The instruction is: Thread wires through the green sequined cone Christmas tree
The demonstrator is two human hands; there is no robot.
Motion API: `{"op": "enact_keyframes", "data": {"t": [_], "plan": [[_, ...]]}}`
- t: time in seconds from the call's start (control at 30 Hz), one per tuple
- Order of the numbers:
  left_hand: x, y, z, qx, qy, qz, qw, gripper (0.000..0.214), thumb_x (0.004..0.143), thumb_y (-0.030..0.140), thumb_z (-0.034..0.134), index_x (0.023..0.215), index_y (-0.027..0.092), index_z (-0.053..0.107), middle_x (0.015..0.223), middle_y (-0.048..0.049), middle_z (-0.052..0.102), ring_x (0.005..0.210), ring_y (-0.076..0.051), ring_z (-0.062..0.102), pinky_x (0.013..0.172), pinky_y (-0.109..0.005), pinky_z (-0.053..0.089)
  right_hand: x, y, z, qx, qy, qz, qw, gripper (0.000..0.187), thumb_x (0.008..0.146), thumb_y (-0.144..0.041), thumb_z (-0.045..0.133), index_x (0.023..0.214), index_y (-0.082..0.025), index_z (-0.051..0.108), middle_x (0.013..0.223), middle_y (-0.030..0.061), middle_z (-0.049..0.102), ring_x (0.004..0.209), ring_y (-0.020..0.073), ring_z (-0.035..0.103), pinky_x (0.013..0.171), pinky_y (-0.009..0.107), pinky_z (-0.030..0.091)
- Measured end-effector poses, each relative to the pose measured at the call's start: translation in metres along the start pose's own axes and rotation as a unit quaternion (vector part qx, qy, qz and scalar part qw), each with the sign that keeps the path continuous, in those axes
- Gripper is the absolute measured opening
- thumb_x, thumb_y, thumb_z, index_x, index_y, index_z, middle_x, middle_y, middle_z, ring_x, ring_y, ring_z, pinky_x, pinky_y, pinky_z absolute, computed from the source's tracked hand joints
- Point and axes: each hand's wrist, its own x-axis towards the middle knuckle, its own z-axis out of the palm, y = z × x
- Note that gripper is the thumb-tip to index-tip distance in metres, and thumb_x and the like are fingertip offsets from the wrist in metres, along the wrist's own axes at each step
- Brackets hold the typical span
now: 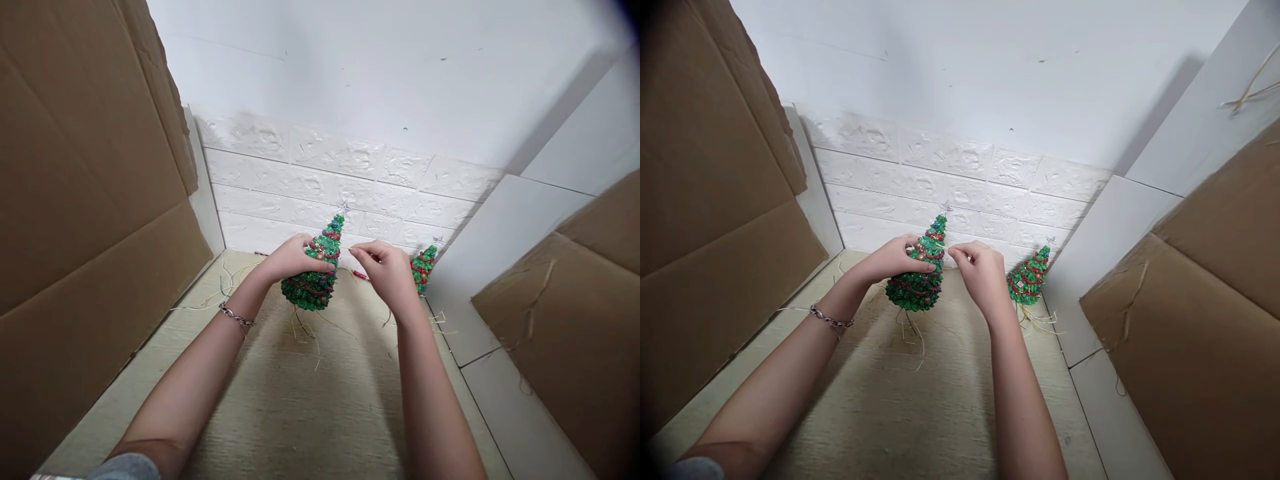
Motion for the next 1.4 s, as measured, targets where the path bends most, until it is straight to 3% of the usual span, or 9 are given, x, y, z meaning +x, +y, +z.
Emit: {"op": "enact_keyframes", "data": {"t": [0.13,0.3,0.57,0.77,1.1,1.27,1.4], "plan": [[0.000,0.000,0.001,0.025,0.014,-0.001,1.000,0.049,0.057,0.052,0.074,0.089,0.016,0.067,0.096,-0.0073,0.063,0.091,-0.025,0.060,0.075,-0.035,0.046,-0.003,0.002,0.007,-0.122,-0.025,-0.040,0.991,0.018,0.083,-0.033,0.057,0.079,-0.028,0.073,0.081,0.0028,0.067,0.078,0.0185,0.057,0.073,0.032,0.038],[0.002,-0.001,0.002,0.045,0.023,-0.002,0.999,0.047,0.056,0.052,0.074,0.087,0.018,0.065,0.096,-0.0059,0.061,0.091,-0.025,0.059,0.076,-0.035,0.045,-0.006,-0.003,0.010,-0.265,-0.036,-0.035,0.963,0.023,0.087,-0.031,0.050,0.087,-0.026,0.073,0.076,0.0029,0.059,0.071,0.0160,0.053,0.065,0.028,0.034],[0.003,0.000,0.004,0.082,0.036,0.004,0.996,0.039,0.058,0.047,0.072,0.083,0.019,0.063,0.095,-0.0051,0.059,0.096,-0.025,0.056,0.082,-0.036,0.044,-0.009,-0.013,0.016,-0.304,-0.033,-0.019,0.952,0.020,0.085,-0.026,0.051,0.080,-0.021,0.070,0.072,0.0013,0.051,0.063,0.0121,0.045,0.055,0.025,0.025],[0.002,0.001,0.007,0.097,0.051,0.007,0.994,0.046,0.054,0.047,0.074,0.088,0.018,0.063,0.109,-0.0088,0.051,0.108,-0.026,0.051,0.093,-0.038,0.043,-0.012,-0.014,0.015,-0.329,-0.054,-0.024,0.943,0.018,0.085,-0.024,0.051,0.076,-0.018,0.066,0.073,0.0008,0.049,0.063,0.0105,0.043,0.055,0.025,0.022],[0.001,-0.001,0.009,0.122,0.030,0.026,0.992,0.048,0.054,0.046,0.074,0.089,0.017,0.062,0.113,-0.0097,0.046,0.112,-0.026,0.048,0.101,-0.038,0.040,-0.014,-0.020,0.014,-0.424,-0.101,-0.052,0.898,0.022,0.086,-0.023,0.047,0.069,-0.017,0.060,0.072,0.0005,0.044,0.056,0.0088,0.027,0.050,0.026,0.014],[0.001,-0.001,0.011,0.123,0.019,0.039,0.991,0.046,0.053,0.046,0.075,0.088,0.018,0.062,0.110,-0.0084,0.046,0.110,-0.025,0.047,0.101,-0.038,0.039,-0.015,-0.023,0.013,-0.435,-0.118,-0.049,0.891,0.021,0.086,-0.022,0.047,0.070,-0.017,0.061,0.074,0.0018,0.047,0.055,0.0094,0.028,0.051,0.027,0.015],[0.001,-0.001,0.012,0.124,0.016,0.044,0.991,0.043,0.053,0.046,0.075,0.084,0.019,0.062,0.108,-0.0071,0.047,0.109,-0.024,0.048,0.099,-0.037,0.041,-0.015,-0.020,0.015,-0.415,-0.118,-0.051,0.901,0.023,0.087,-0.022,0.045,0.070,-0.017,0.059,0.076,0.0039,0.050,0.059,0.0117,0.038,0.052,0.027,0.020]]}}
